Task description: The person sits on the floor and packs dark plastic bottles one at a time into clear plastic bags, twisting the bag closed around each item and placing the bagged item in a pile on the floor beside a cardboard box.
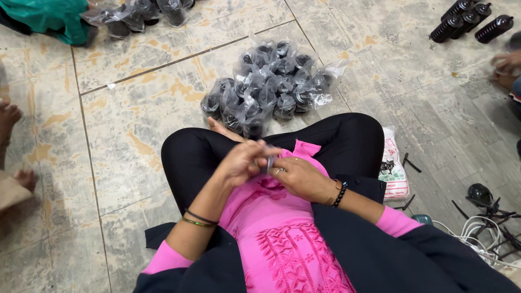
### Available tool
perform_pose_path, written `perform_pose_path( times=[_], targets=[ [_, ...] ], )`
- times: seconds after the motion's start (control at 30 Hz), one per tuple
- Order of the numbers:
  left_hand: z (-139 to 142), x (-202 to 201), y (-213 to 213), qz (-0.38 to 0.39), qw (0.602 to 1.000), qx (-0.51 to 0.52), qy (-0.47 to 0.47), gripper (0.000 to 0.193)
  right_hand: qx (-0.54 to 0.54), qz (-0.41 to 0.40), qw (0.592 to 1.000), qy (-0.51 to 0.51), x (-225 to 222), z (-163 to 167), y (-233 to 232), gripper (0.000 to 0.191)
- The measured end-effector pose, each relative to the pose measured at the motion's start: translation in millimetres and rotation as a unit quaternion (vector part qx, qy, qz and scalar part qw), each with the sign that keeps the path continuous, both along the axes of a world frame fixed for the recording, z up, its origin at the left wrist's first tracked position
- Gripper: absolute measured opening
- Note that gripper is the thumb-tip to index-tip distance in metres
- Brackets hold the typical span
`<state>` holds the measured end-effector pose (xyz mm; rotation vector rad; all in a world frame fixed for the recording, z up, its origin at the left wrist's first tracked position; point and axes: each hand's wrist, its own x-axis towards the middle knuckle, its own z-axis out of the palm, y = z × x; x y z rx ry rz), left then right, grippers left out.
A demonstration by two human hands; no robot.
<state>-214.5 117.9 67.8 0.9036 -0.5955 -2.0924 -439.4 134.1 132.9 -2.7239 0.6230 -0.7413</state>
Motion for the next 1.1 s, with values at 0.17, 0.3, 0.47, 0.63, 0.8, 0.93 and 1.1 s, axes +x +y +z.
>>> perform_pose_path(
  times=[0.17,0.3,0.47,0.63,0.8,0.93,1.1],
  targets=[
    [-15,-8,13,-0.064,0.996,-0.066,-0.007,0.016,0.086,-0.054,0.987,-0.129,-11,3,-18,0.018],
    [2,-10,21,-0.086,0.966,-0.243,-0.02,0.017,0.247,-0.036,0.943,-0.221,-14,-26,-22,0.007],
    [24,-22,32,-0.002,0.871,-0.334,-0.36,0.029,0.505,-0.02,0.816,-0.282,-4,-62,-16,0.019],
    [27,-25,37,0.124,0.848,-0.4,-0.323,0.025,0.506,0.034,0.83,-0.231,-15,-48,-30,0.054],
    [9,-23,35,0.133,0.9,-0.33,-0.252,0.024,0.449,-0.047,0.879,-0.152,-10,-33,-33,0.026],
    [-4,-20,39,0.131,0.922,-0.306,-0.198,0.025,0.399,-0.086,0.906,-0.116,-9,-31,-30,0.019],
    [3,-28,47,0.135,0.937,-0.263,-0.187,0.02,0.319,-0.026,0.935,-0.154,-3,-38,-22,0.023]
  ],
)
